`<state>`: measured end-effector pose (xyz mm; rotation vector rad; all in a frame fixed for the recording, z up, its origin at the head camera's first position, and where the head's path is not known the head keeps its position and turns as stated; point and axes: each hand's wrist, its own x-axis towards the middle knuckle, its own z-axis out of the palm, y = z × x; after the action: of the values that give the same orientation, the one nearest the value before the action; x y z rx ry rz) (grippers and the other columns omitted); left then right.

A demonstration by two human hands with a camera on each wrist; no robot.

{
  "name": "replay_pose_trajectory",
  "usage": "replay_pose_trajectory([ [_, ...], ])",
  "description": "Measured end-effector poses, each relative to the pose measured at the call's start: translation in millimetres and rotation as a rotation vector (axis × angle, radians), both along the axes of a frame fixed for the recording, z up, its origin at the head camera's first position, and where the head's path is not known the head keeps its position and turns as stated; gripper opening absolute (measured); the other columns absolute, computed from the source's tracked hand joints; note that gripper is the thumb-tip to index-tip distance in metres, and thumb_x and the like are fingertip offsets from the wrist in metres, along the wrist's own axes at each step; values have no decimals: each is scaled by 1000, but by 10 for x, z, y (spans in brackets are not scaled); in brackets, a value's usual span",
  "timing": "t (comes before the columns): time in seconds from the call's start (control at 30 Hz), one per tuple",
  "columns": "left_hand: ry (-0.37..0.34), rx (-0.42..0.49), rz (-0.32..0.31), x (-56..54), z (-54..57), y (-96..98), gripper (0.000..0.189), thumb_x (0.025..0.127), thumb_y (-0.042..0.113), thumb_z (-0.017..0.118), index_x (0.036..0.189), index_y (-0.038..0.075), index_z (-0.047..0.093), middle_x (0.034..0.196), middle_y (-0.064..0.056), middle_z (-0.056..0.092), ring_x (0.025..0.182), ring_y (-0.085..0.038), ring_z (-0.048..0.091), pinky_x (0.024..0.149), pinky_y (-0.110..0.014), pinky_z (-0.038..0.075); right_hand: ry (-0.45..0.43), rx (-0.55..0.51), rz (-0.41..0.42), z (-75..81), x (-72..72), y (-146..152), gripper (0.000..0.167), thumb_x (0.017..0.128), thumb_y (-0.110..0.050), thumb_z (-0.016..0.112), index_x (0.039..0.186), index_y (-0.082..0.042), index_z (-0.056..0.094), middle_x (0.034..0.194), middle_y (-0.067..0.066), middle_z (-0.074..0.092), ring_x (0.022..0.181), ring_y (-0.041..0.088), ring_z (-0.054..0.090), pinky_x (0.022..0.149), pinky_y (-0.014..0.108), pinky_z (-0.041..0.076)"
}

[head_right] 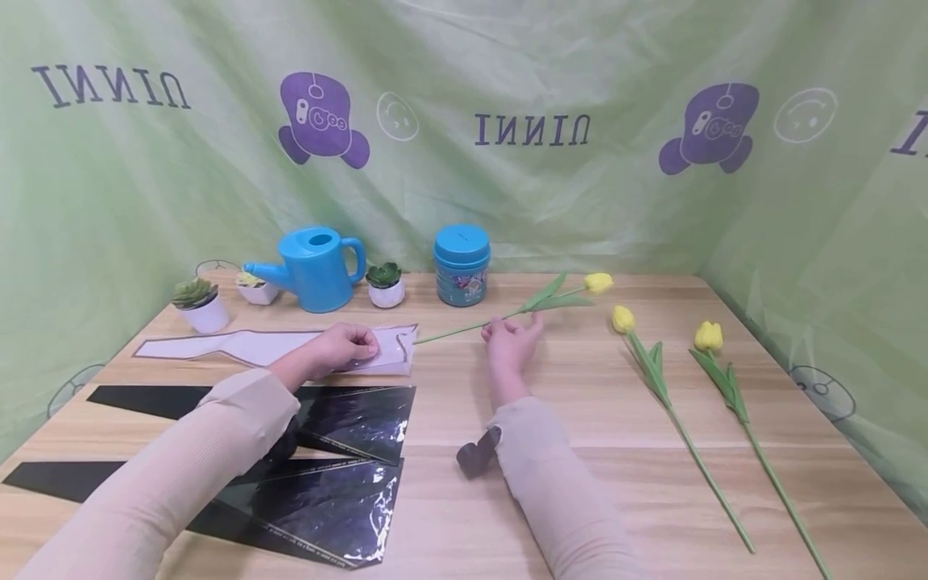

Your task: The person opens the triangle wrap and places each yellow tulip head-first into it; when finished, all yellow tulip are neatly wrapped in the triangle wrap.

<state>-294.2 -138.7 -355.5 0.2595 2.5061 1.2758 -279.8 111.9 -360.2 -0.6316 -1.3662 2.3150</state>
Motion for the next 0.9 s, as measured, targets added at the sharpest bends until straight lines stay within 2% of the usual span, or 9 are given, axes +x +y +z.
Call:
replay_pose_trajectory([
  [0.2, 4, -25, -1, 16, -5, -9, 7, 92, 5, 52, 88, -1, 55, 81, -4, 47, 77, -17, 42, 69, -25, 34, -23, -4, 16, -43, 5, -139, 76, 83, 7, 60, 142, -18, 19, 80, 3, 54, 65, 16, 61, 62, 23, 53],
  [0.57, -10, -43, 21, 17, 16, 9, 8, 93, 8, 52, 92, 0, 56, 89, -7, 48, 85, -21, 44, 73, -27, 35, -35, -11, 113, -67, 37, -407, 70, 82, 12, 58, 137, -14, 23, 85, 10, 50, 59, 13, 59, 57, 21, 52],
  [0.77, -2, -40, 19, 16, 15, 6, 8, 93, 7, 52, 90, 0, 55, 87, -6, 47, 83, -20, 44, 72, -26, 34, -56, 19, 155, -86, 59, -524, 57, 83, 11, 58, 130, -5, 31, 93, 18, 55, 59, 13, 59, 58, 22, 52],
  [0.9, -2, -37, 15, 13, 14, 10, 8, 93, 7, 52, 90, 0, 55, 86, -6, 48, 82, -20, 44, 72, -26, 34, -71, 60, 215, -95, 97, -600, 47, 81, 12, 59, 122, 3, 39, 101, 24, 59, 65, 14, 61, 62, 23, 53],
])
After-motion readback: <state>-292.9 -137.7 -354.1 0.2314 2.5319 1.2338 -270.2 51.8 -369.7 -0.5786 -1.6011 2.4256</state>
